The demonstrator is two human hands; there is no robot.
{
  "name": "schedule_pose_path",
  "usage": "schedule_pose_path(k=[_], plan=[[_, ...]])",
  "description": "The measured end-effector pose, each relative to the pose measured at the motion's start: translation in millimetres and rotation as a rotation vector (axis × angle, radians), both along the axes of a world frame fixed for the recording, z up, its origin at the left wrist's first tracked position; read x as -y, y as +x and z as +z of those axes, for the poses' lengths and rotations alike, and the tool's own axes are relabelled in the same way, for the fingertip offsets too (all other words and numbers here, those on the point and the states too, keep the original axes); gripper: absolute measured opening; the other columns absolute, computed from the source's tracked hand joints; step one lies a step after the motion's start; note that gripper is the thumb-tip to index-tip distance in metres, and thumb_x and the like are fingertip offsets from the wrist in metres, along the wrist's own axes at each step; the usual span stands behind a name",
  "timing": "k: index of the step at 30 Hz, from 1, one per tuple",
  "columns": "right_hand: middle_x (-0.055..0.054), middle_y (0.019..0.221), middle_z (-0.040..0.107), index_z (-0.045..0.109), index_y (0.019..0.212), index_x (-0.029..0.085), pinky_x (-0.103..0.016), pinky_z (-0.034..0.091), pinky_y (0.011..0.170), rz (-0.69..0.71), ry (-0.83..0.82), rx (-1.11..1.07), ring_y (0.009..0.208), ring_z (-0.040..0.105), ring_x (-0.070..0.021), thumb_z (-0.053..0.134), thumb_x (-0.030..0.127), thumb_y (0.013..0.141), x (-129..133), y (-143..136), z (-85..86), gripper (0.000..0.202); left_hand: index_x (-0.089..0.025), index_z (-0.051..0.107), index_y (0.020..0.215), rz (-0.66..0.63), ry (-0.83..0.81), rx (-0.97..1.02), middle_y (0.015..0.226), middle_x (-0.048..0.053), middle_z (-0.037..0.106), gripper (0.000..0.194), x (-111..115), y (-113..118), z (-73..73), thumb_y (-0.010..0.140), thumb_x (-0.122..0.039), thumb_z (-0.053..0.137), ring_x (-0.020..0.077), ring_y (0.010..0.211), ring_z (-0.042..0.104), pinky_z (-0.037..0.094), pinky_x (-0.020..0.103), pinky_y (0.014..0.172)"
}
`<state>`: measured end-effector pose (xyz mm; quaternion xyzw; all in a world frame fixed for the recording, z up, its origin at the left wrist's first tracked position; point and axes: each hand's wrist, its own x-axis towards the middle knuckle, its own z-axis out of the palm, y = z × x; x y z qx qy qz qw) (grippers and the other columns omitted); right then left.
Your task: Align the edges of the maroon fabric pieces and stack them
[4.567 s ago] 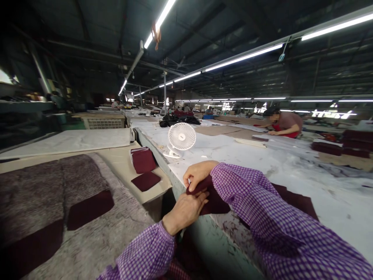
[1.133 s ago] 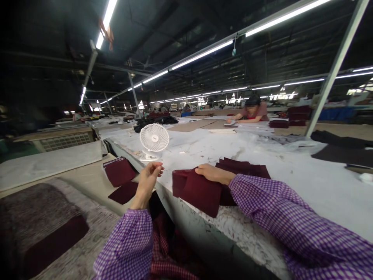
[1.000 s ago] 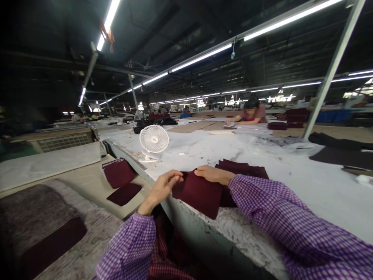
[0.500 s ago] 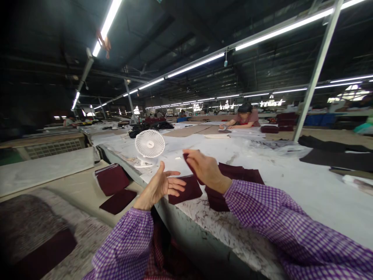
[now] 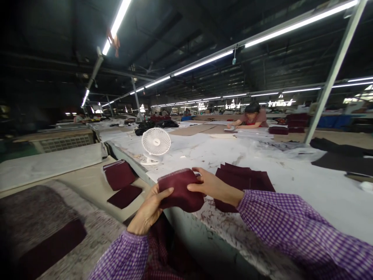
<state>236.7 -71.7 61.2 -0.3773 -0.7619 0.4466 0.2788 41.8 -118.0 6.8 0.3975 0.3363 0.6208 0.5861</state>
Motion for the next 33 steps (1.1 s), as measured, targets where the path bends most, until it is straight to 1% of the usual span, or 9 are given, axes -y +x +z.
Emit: schedule_pose_path(k=[2, 5, 12, 15, 18, 21, 23, 28, 33], plan=[[-0.01, 0.101, 0.064, 0.03, 0.135, 0.017, -0.036, 0.052, 0.073, 0.059, -0.155, -0.047, 0.086, 0.063, -0.0211, 0.068, 0.03, 0.073, 0, 4, -5.5, 0.074, -0.013, 0.066, 0.099, -0.042, -0.003, -0.016, 0.084, 0.007, 0.072, 0.04, 3, -1, -0.2, 0.064, -0.027, 0.078, 0.0146, 0.066, 0.066, 0.049, 0.022, 0.062], [-0.008, 0.096, 0.066, 0.039, 0.126, 0.016, -0.03, 0.052, 0.067, 0.13, -0.212, -0.068, 0.083, 0.064, -0.0198, 0.069, 0.024, 0.071, 2, 10, -10.2, 0.064, -0.013, 0.067, 0.098, -0.07, -0.018, -0.108, 0.081, 0.006, 0.071, 0.04, -4, -6, 4.7, 0.066, -0.035, 0.076, 0.0112, 0.063, 0.063, 0.046, 0.019, 0.059], [-0.004, 0.087, 0.066, 0.045, 0.117, 0.016, -0.027, 0.05, 0.063, 0.098, -0.209, -0.046, 0.077, 0.064, -0.0172, 0.063, 0.021, 0.072, -5, 14, -16.4, 0.049, -0.013, 0.07, 0.086, -0.078, 0.044, -0.568, 0.076, 0.005, 0.07, 0.025, -52, 12, 15.7, 0.068, -0.031, 0.072, 0.0127, 0.062, 0.059, 0.045, 0.022, 0.059], [-0.005, 0.088, 0.066, 0.043, 0.123, 0.013, -0.027, 0.048, 0.063, 0.042, -0.073, 0.123, 0.077, 0.063, -0.0178, 0.062, 0.022, 0.074, -12, 17, -21.3, 0.053, -0.016, 0.071, 0.08, 0.041, 0.146, -0.801, 0.077, 0.005, 0.07, 0.012, -68, 31, 6.4, 0.072, -0.022, 0.066, 0.0162, 0.069, 0.061, 0.046, 0.026, 0.066], [-0.006, 0.083, 0.066, 0.044, 0.128, 0.011, -0.029, 0.045, 0.065, -0.069, 0.267, 0.431, 0.077, 0.061, -0.0196, 0.062, 0.025, 0.076, -18, 24, -24.2, 0.057, -0.02, 0.073, 0.08, 0.16, 0.258, -1.086, 0.084, 0.004, 0.071, 0.014, -74, 46, -4.5, 0.073, -0.015, 0.062, 0.0195, 0.081, 0.062, 0.046, 0.031, 0.079], [-0.007, 0.09, 0.066, 0.059, 0.115, 0.018, -0.028, 0.041, 0.071, -0.153, 0.637, 0.624, 0.082, 0.059, -0.0194, 0.055, 0.025, 0.084, -23, 32, -28.2, 0.033, -0.021, 0.073, 0.087, 0.229, 0.355, -1.318, 0.091, 0.005, 0.069, 0.02, -73, 53, -11.8, 0.077, -0.013, 0.058, 0.0207, 0.089, 0.061, 0.043, 0.032, 0.086], [-0.006, 0.093, 0.064, 0.067, 0.102, 0.021, -0.027, 0.039, 0.071, -0.133, 0.769, 0.661, 0.083, 0.058, -0.0173, 0.05, 0.023, 0.087, -26, 36, -33.2, 0.022, -0.021, 0.073, 0.09, 0.236, 0.384, -1.404, 0.091, 0.006, 0.068, 0.021, -71, 54, -14.2, 0.079, -0.013, 0.056, 0.0204, 0.091, 0.06, 0.043, 0.031, 0.085], [-0.004, 0.085, 0.061, 0.071, 0.09, 0.023, -0.024, 0.037, 0.068, -0.069, 0.828, 0.644, 0.082, 0.055, -0.0159, 0.05, 0.024, 0.088, -32, 39, -46.6, 0.021, -0.02, 0.072, 0.094, 0.226, 0.427, -1.516, 0.091, 0.005, 0.066, 0.022, -70, 54, -14.9, 0.083, -0.016, 0.053, 0.0196, 0.089, 0.058, 0.043, 0.029, 0.081], [-0.003, 0.084, 0.061, 0.072, 0.091, 0.024, -0.024, 0.037, 0.065, -0.109, 0.706, 0.59, 0.074, 0.056, -0.0145, 0.052, 0.025, 0.085, -37, 41, -49.5, 0.021, -0.022, 0.073, 0.093, 0.249, 0.508, -1.599, 0.088, 0.005, 0.064, 0.025, -66, 55, -14.7, 0.087, -0.017, 0.049, 0.019, 0.088, 0.056, 0.042, 0.028, 0.078]])
